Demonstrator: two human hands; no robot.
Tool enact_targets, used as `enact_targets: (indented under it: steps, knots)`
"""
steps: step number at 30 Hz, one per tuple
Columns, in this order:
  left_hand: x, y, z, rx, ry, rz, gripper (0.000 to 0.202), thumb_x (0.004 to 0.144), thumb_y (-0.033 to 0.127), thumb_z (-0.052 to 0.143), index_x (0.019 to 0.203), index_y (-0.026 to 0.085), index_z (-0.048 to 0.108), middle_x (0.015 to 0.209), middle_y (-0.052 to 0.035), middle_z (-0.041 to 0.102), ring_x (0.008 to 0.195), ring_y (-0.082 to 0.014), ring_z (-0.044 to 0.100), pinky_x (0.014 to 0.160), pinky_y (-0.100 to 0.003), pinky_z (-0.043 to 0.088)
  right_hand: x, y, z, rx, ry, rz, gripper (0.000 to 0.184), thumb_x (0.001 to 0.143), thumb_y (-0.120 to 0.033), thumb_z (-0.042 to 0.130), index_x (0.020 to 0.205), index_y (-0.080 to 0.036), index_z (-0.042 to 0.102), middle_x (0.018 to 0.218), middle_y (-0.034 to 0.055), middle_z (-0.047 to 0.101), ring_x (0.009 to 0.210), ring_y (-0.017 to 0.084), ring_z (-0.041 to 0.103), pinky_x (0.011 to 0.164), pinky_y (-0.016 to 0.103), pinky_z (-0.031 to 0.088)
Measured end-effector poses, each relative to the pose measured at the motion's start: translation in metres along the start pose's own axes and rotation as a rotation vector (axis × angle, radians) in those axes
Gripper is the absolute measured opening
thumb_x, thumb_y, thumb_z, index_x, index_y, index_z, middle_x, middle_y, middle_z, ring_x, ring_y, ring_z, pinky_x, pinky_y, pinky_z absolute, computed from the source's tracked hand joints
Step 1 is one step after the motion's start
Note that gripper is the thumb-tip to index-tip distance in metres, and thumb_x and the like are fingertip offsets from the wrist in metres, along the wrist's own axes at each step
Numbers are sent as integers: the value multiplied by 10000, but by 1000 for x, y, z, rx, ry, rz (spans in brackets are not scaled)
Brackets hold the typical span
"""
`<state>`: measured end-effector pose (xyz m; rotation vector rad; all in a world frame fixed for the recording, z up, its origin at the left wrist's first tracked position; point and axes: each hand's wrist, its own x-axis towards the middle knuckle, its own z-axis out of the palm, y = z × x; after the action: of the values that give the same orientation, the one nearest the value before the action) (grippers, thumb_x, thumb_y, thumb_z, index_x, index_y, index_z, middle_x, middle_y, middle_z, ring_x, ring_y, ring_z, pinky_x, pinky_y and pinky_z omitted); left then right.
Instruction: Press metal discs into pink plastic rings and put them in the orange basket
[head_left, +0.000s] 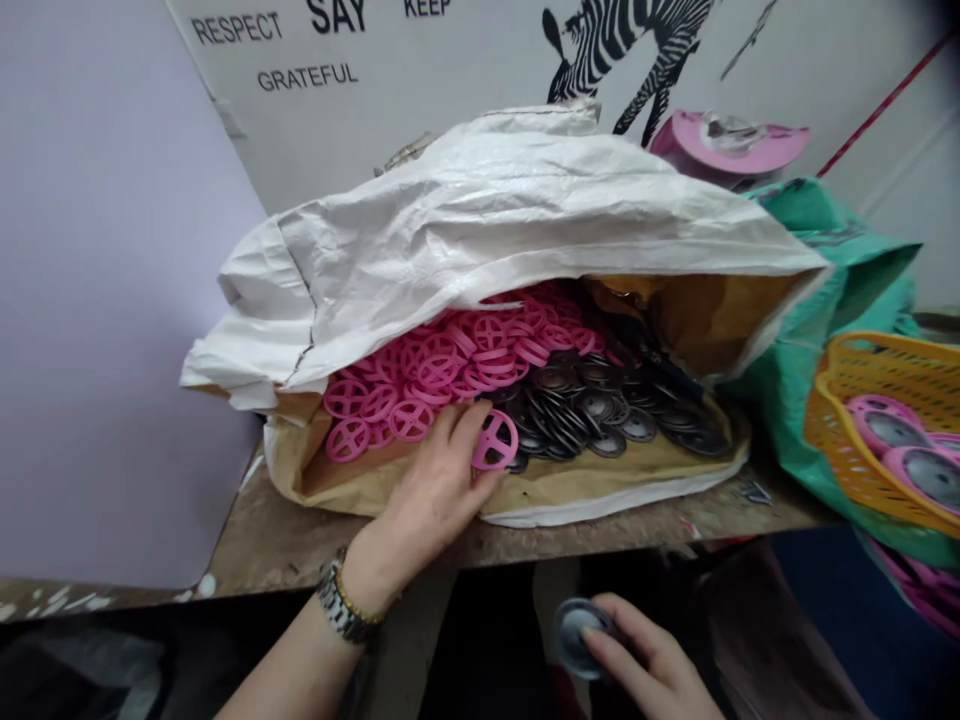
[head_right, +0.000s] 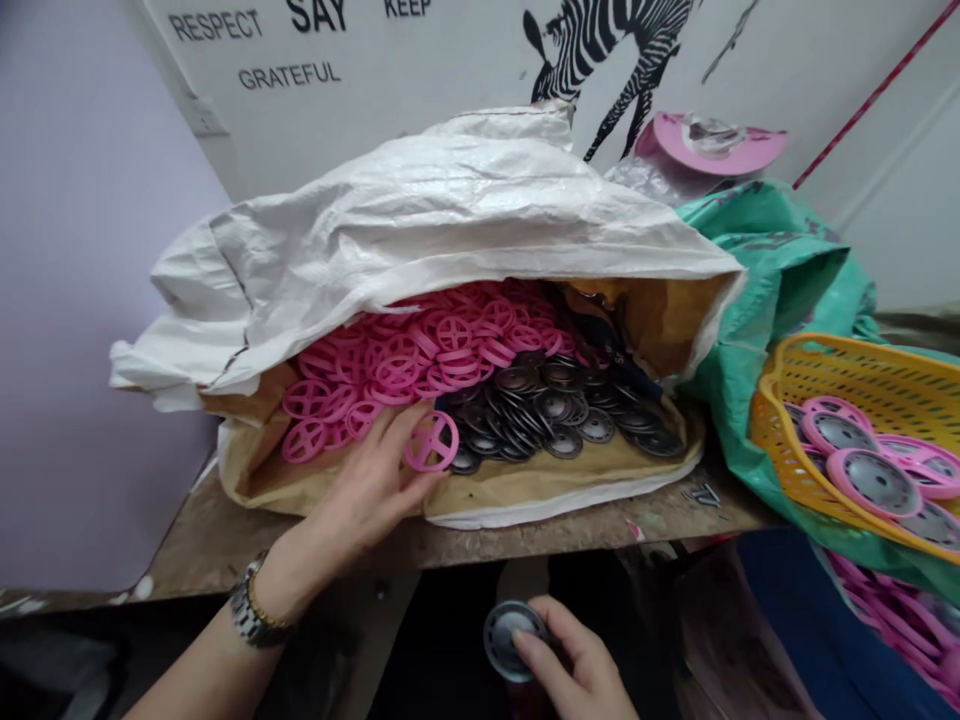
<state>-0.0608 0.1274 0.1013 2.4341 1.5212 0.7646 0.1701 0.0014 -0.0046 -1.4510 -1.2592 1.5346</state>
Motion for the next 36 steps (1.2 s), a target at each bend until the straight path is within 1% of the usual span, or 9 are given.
enact_targets:
  steps: [6,10,12,18,21,24,27,30,36]
  knots:
    - [-56,38,12,-115,-67,47,661,860,217,643,1426,258,304,1339,-120,490,1230,-271,511,1038,-453,472,-13,-26,-18,284,91,-38,308,790,-513,707,880,-218,710,851,25,672,779,167,574,710,242,482]
    - [-81,66,30,-207,-120,64,691,839,194,657,1430,292,312,1371,-108,477,1272,-281,482,1072,-465,449,-30,-42,-25,474,105,-67,352,744,-485,762,986,-232,726,1059,71,691,968,216,595,856,326,494]
    - [-89,79,39,-245,-140,77,678,832,178,652,1421,285,332,1370,-109,479,1277,-286,477,1076,-475,446,-39,-46,-26,515,100,-72,329,727,-475,780,937,-227,729,1117,79,683,1006,229,597,879,356,497]
    - [-104,113,55,-330,-204,88,609,807,126,641,1365,245,427,1335,-112,510,1255,-276,484,1081,-469,441,-55,-32,-28,589,81,-58,298,701,-437,818,843,-200,706,877,29,696,797,163,611,742,295,525]
    - [-108,118,60,-477,-201,-25,626,787,137,664,1360,250,437,1351,-106,501,1246,-270,494,1058,-458,458,-58,-25,-26,592,110,-70,327,699,-451,818,864,-193,703,847,30,689,778,163,612,694,274,517]
    - [-110,116,65,-854,-258,-303,575,815,278,666,1334,219,424,1205,-107,565,1004,-228,618,701,-321,580,-58,-23,-25,592,172,-110,342,699,-467,814,873,-196,697,861,29,697,771,161,617,685,269,508]
    - [-111,115,69,-1241,-411,-521,424,856,399,617,1197,179,494,980,-56,596,712,-135,623,473,-193,481,-56,-20,-24,555,201,-147,350,708,-481,802,879,-196,691,875,35,699,789,174,621,703,286,515]
    - [-112,119,73,-1369,-415,-581,375,845,450,640,1070,163,553,882,-17,584,625,-87,597,503,-181,500,-54,-15,-24,441,227,-212,343,750,-487,761,907,-193,683,882,42,700,822,188,618,745,303,510]
    - [-115,126,82,-1330,-352,-585,358,813,450,680,995,151,611,832,-16,609,637,-101,606,567,-223,549,-55,-7,-23,217,345,-284,294,784,-464,716,862,-210,589,763,-7,649,722,162,591,695,280,472]
